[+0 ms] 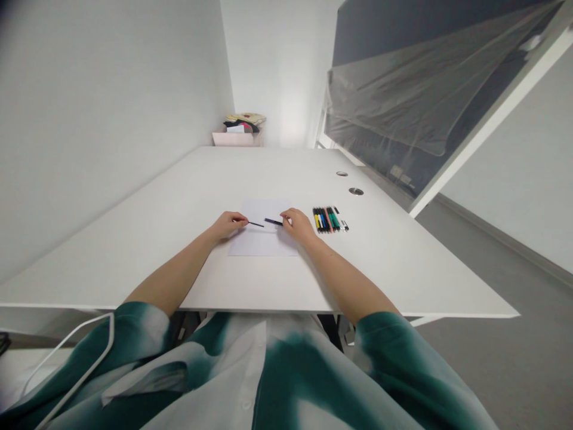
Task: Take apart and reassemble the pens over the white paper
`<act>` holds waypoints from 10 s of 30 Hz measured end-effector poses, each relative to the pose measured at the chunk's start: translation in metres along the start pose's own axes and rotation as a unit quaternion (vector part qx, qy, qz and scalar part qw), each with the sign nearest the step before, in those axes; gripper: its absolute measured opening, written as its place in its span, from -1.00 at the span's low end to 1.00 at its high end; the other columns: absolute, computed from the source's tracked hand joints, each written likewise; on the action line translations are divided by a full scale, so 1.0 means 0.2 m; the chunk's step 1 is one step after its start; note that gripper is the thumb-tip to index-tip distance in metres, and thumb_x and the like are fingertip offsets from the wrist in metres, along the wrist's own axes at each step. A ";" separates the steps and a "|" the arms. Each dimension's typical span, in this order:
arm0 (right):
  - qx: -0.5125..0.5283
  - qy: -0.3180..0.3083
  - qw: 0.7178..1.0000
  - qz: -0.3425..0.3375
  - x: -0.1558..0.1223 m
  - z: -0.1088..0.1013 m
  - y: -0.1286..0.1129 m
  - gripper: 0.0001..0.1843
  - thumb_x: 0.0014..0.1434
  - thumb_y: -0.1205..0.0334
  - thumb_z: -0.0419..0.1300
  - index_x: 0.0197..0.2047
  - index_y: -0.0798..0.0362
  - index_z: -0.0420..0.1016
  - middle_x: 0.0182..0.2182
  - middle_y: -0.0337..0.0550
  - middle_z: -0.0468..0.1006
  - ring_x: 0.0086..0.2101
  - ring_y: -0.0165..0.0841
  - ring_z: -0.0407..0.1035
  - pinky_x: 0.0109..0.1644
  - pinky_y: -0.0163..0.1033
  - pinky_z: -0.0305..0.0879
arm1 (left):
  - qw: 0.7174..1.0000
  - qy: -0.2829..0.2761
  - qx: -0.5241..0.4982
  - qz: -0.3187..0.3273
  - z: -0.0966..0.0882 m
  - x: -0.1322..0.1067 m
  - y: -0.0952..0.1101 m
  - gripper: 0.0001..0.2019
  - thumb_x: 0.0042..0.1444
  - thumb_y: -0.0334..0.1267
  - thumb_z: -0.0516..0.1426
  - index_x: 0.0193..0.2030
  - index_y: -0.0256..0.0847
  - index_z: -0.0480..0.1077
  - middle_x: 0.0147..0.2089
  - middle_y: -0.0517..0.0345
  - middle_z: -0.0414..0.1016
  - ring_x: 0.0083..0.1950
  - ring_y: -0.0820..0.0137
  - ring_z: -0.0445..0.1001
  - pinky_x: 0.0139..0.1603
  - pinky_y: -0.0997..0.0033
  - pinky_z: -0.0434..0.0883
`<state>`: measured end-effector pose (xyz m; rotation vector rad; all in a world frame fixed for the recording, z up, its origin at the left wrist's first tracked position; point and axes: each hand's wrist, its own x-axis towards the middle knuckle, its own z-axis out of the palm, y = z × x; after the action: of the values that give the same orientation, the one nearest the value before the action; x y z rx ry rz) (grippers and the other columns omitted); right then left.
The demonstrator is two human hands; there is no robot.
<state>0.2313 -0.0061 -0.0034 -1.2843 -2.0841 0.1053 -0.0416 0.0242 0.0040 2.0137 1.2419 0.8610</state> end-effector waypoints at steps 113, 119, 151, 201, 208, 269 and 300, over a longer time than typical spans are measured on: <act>-0.097 -0.075 0.982 0.142 -0.02 0.01 0.08 -0.64 0.30 0.13 0.05 -0.02 0.10 0.59 0.01 0.02 0.55 0.00 -0.21 0.39 0.11 -0.21 0.21 | 0.945 0.063 0.311 -0.072 0.01 0.01 -0.07 -0.64 0.21 -0.12 0.02 0.04 -0.19 0.47 0.14 -0.05 0.45 0.16 0.18 0.39 0.23 0.17 0.32; -0.101 -0.082 0.982 0.135 -0.02 0.01 0.07 -0.66 0.29 0.16 0.06 -0.08 0.08 0.62 -0.01 0.02 0.55 0.00 -0.22 0.39 0.10 -0.21 0.21 | 0.938 0.040 0.336 -0.074 0.02 -0.01 -0.04 -0.61 0.18 -0.10 0.05 0.07 -0.18 0.47 0.18 -0.03 0.42 0.16 0.14 0.39 0.22 0.16 0.33; -0.105 -0.078 0.982 0.137 -0.01 0.00 0.07 -0.66 0.28 0.16 0.06 -0.08 0.07 0.63 -0.03 0.01 0.56 -0.01 -0.21 0.40 0.10 -0.21 0.23 | 0.939 0.036 0.333 -0.077 0.02 -0.02 -0.03 -0.60 0.19 -0.10 0.04 0.09 -0.19 0.45 0.19 -0.06 0.42 0.17 0.10 0.38 0.22 0.14 0.33; -0.119 -0.059 0.991 -0.034 -0.03 0.10 -0.02 -0.81 0.21 0.26 0.20 -0.23 0.01 0.67 -0.03 0.01 0.52 0.03 -0.10 0.26 0.08 -0.01 0.21 | 0.936 0.004 0.313 0.162 0.25 -0.04 0.14 -0.79 0.18 -0.25 0.10 -0.21 -0.14 0.59 0.10 0.00 0.50 0.20 0.13 0.35 0.25 0.01 0.27; -0.110 -0.060 0.990 -0.060 -0.04 0.09 -0.01 -0.84 0.19 0.28 0.22 -0.26 0.01 0.67 -0.03 0.01 0.52 0.03 -0.11 0.26 0.06 -0.02 0.22 | 0.942 0.003 0.301 0.148 0.24 -0.03 0.16 -0.81 0.16 -0.31 0.10 -0.27 -0.17 0.58 0.04 0.00 0.53 0.15 0.13 0.38 0.21 0.04 0.30; -0.142 -0.113 0.979 -0.092 -0.02 0.03 -0.15 -0.73 0.27 0.31 0.10 -0.08 0.06 0.60 -0.20 0.00 0.58 -0.14 -0.20 0.37 -0.09 -0.17 0.20 | 0.992 -0.013 0.111 0.059 0.19 -0.05 0.16 -0.84 0.07 -0.30 0.12 -0.24 -0.21 0.52 -0.22 0.11 0.62 -0.19 0.35 0.54 0.01 0.31 0.45; 0.065 -0.045 0.994 -0.074 -0.04 0.09 -0.14 -0.82 0.15 0.42 0.09 -0.25 0.11 0.51 -0.30 -0.08 0.50 -0.31 -0.34 0.37 -0.18 -0.26 0.28 | 0.998 -0.024 0.017 0.063 0.22 -0.04 0.16 -0.75 0.05 -0.17 0.18 -0.21 -0.25 0.60 -0.24 0.09 0.65 -0.21 0.32 0.55 -0.06 0.34 0.43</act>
<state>0.2011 -0.0230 -0.0102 -1.0623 -2.2019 0.2334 0.0056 -0.0017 0.0004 2.1457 1.1196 0.8506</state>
